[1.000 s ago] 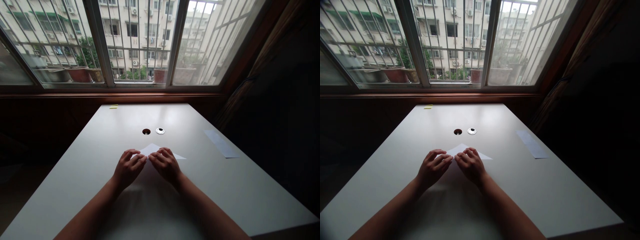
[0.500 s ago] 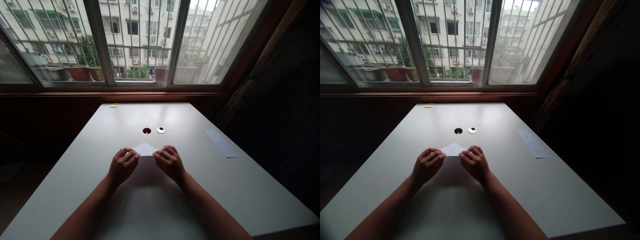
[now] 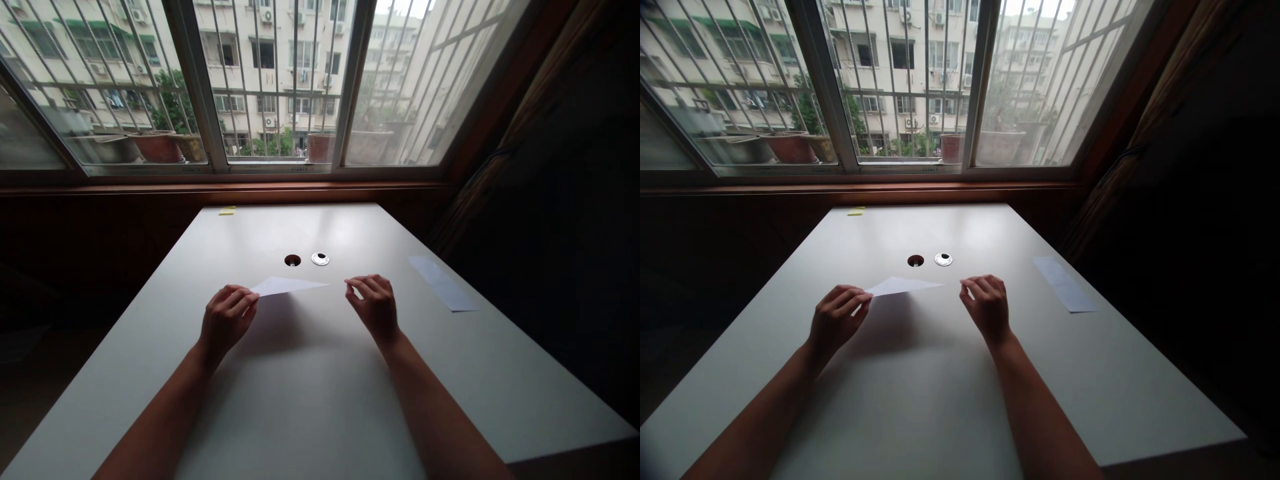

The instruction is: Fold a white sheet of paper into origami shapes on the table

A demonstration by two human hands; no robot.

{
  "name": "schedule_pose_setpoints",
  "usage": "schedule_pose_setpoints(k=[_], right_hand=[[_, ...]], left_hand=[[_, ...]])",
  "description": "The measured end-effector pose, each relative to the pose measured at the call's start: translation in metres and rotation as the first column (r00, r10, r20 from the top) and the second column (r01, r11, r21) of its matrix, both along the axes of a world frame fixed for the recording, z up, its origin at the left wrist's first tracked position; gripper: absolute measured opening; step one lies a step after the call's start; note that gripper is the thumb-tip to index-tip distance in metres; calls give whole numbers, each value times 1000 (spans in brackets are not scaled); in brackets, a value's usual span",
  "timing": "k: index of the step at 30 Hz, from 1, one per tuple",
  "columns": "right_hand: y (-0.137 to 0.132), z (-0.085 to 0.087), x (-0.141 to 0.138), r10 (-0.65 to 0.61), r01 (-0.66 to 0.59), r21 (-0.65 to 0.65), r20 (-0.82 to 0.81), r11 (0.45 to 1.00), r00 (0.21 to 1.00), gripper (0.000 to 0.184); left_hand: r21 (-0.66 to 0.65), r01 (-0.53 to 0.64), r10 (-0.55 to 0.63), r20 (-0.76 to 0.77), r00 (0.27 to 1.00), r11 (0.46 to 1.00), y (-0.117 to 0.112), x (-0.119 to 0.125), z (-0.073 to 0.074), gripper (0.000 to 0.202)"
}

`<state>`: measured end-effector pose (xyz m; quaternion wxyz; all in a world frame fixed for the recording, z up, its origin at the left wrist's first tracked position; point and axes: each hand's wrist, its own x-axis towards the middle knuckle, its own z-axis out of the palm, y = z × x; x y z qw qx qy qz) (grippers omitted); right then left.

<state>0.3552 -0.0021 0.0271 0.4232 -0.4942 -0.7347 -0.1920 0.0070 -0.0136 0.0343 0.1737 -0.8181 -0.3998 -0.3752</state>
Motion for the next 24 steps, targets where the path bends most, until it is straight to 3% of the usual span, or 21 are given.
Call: schedule_pose_setpoints(k=[4, 10, 14, 24], right_hand=[[-1, 0, -1, 7, -6, 11, -51, 1000, 999, 16], [-14, 2, -39, 229, -224, -66, 81, 972, 970, 22], [-19, 2, -64, 326, -306, -134, 165, 943, 931, 24], [-21, 2, -81, 390, -371, -123, 216, 920, 895, 20]], left_hand=[[0, 9, -9, -10, 1000, 1000, 0, 1, 2, 17], [-31, 46, -47, -33, 998, 998, -3, 8, 2, 18], [-60, 110, -113, -43, 993, 992, -6, 14, 1, 19], [-102, 237, -249, -120, 961, 966, -13, 27, -4, 24]])
